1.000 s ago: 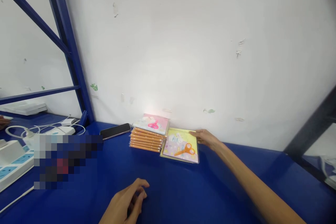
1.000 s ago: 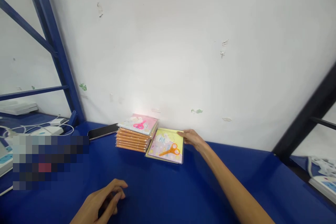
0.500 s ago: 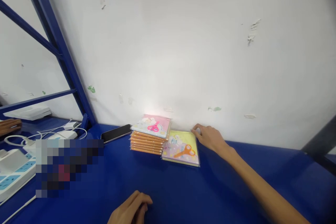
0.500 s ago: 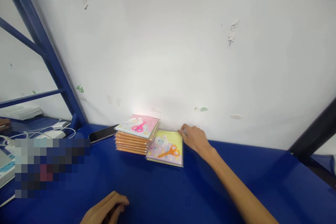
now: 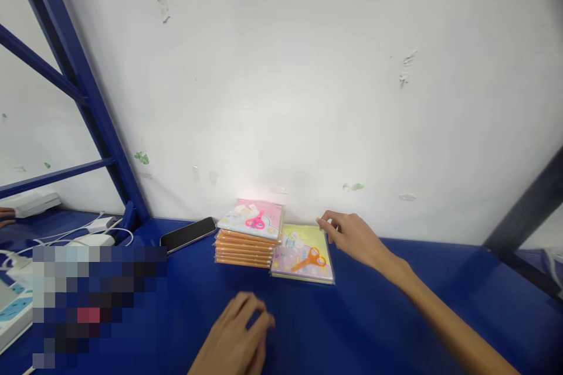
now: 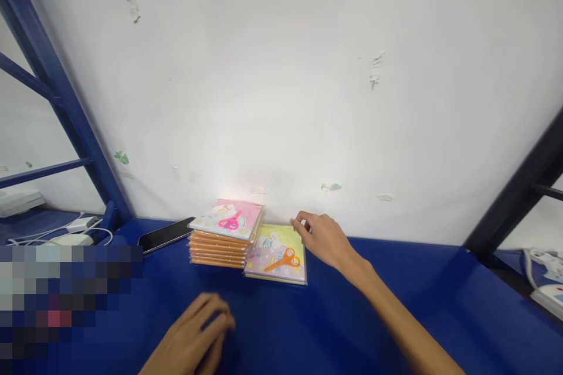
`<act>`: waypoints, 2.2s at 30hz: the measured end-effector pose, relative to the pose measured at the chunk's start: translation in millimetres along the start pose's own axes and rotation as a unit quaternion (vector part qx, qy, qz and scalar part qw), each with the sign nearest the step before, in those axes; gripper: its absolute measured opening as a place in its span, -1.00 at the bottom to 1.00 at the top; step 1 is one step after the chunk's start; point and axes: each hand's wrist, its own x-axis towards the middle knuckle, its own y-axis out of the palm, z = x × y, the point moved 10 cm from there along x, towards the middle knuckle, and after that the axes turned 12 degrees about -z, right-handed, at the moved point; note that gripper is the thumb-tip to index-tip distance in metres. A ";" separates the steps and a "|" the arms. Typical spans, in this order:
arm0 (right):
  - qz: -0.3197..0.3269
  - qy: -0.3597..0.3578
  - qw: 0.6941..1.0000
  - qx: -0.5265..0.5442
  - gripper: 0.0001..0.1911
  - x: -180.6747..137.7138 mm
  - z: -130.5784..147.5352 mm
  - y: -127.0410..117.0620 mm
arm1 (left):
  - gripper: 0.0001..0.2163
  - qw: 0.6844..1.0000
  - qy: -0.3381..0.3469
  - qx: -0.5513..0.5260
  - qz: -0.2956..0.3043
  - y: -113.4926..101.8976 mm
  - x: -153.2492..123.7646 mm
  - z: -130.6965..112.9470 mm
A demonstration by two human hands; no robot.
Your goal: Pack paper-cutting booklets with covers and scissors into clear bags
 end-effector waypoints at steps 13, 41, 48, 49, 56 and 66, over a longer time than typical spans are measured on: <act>0.043 0.040 0.982 0.181 -0.48 -5.3 -1.8 -1.4 | -0.47 0.969 0.054 0.190 -0.146 -23.6 63.5 94.3; 0.159 0.215 0.834 0.482 -0.32 -98.5 -10.3 42.2 | -0.69 0.954 0.242 -0.035 -0.171 4.9 17.3 -34.3; 0.197 0.270 0.809 0.484 -0.42 -150.0 -32.1 73.9 | -0.70 0.982 0.018 -0.171 -0.072 34.4 24.7 -5.9; 0.200 0.272 0.817 0.467 -0.43 -154.5 -33.8 76.1 | -0.73 0.981 -0.039 -0.186 -0.030 41.4 25.8 0.7; 0.186 0.249 0.864 0.395 -0.38 -154.0 -36.0 81.4 | -0.76 0.832 -0.344 -0.387 0.197 80.4 6.6 24.1; 0.276 0.207 0.869 0.354 -0.15 -152.7 -43.7 95.7 | -0.52 0.739 -0.480 -0.451 0.143 84.8 -6.2 56.7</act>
